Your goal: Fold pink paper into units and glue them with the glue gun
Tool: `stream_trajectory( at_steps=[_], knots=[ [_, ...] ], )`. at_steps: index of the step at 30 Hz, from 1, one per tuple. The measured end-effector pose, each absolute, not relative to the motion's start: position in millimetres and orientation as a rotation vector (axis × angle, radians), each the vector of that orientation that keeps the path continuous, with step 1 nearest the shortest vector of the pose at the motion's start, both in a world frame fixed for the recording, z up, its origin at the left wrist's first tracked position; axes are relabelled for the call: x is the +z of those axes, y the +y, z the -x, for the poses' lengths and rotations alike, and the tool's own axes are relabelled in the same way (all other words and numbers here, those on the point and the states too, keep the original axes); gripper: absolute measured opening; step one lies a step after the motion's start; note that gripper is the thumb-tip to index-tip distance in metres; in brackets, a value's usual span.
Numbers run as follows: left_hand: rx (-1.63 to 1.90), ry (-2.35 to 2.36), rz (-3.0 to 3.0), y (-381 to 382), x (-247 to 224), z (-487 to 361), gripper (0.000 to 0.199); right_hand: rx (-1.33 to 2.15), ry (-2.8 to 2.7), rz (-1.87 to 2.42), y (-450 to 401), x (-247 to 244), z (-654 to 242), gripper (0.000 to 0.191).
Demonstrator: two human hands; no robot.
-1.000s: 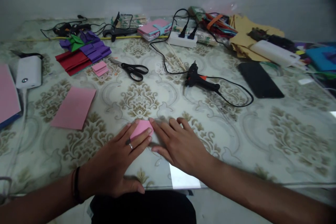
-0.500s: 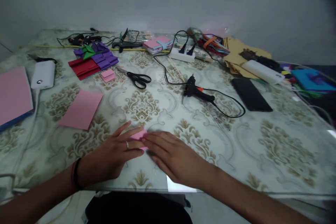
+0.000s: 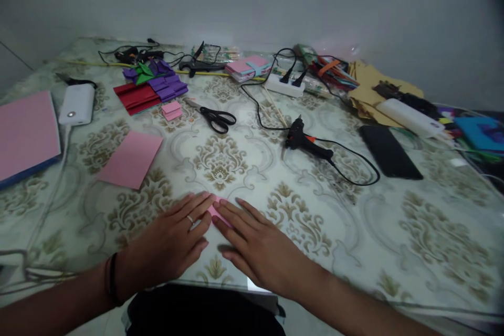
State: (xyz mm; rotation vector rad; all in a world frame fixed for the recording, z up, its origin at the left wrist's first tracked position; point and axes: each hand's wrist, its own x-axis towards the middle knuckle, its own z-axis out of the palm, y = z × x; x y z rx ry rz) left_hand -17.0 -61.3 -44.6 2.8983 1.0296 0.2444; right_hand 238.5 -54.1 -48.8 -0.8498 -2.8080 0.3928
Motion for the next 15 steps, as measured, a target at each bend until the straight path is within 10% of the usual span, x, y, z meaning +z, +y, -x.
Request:
stream_trajectory(
  at_steps=[15],
  knots=[
    [0.065,1.219,-2.906,-69.5,-40.9,58.8,0.074,0.366,-2.817,0.888,-65.5,-55.6,-241.6,0.061]
  ],
)
